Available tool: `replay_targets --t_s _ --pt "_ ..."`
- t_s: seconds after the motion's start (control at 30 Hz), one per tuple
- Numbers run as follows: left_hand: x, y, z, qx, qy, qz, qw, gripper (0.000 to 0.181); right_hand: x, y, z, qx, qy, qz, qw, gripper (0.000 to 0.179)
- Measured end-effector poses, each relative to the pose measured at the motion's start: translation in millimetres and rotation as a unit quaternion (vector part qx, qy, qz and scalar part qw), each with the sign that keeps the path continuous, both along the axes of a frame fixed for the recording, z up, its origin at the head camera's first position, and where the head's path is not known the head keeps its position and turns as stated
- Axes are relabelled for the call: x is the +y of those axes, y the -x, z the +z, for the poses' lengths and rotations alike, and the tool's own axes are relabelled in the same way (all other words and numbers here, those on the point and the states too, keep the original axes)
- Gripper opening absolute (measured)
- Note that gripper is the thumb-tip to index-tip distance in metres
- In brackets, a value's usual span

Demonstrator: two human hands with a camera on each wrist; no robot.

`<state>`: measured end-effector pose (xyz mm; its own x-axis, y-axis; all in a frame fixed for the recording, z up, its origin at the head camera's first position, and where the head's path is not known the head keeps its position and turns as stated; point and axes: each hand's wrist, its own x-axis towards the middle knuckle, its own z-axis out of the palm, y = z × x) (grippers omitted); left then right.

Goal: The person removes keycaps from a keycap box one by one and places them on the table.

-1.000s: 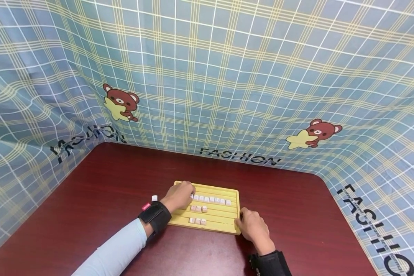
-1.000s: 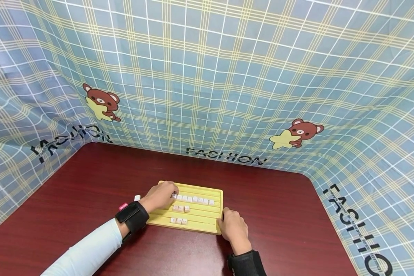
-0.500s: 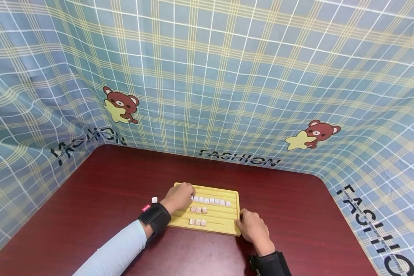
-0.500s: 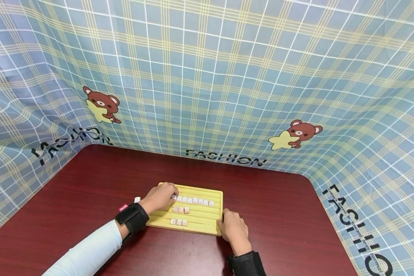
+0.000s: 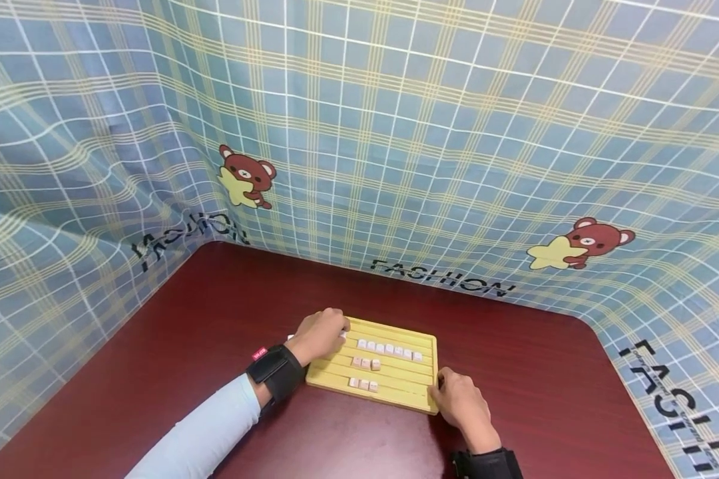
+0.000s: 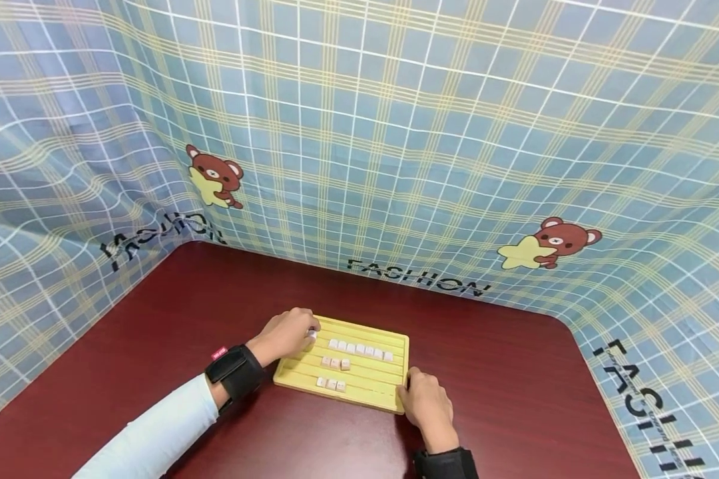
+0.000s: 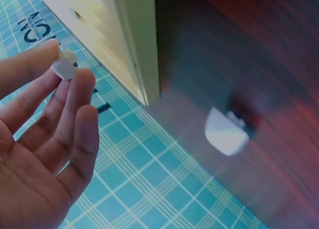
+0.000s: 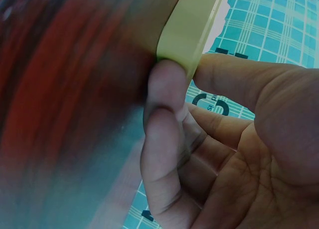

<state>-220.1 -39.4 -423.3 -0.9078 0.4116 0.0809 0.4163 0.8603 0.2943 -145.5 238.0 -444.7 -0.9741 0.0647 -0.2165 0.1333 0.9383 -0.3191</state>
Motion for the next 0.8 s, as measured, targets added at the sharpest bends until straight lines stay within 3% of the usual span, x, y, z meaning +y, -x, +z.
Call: replay_targets --t_s 0.2,0.47,0.8 --pt "-11.3 -1.7 5.0 -0.006 0.003 0.004 1.0000 0.020 6 1.7 0.9 -0.004 -0.003 0.006 1.0000 0.029" --pt "-40.4 -6.4 4.0 0.000 0.001 0.041 0.9992 0.014 0 1.2 -2.2 -0.001 0.002 0.013 0.9999 0.029" --pt "-61.3 -2.8 1.9 0.002 -0.010 0.058 0.9983 0.012 2 0.7 -1.5 -0.002 -0.003 0.003 1.0000 0.029"
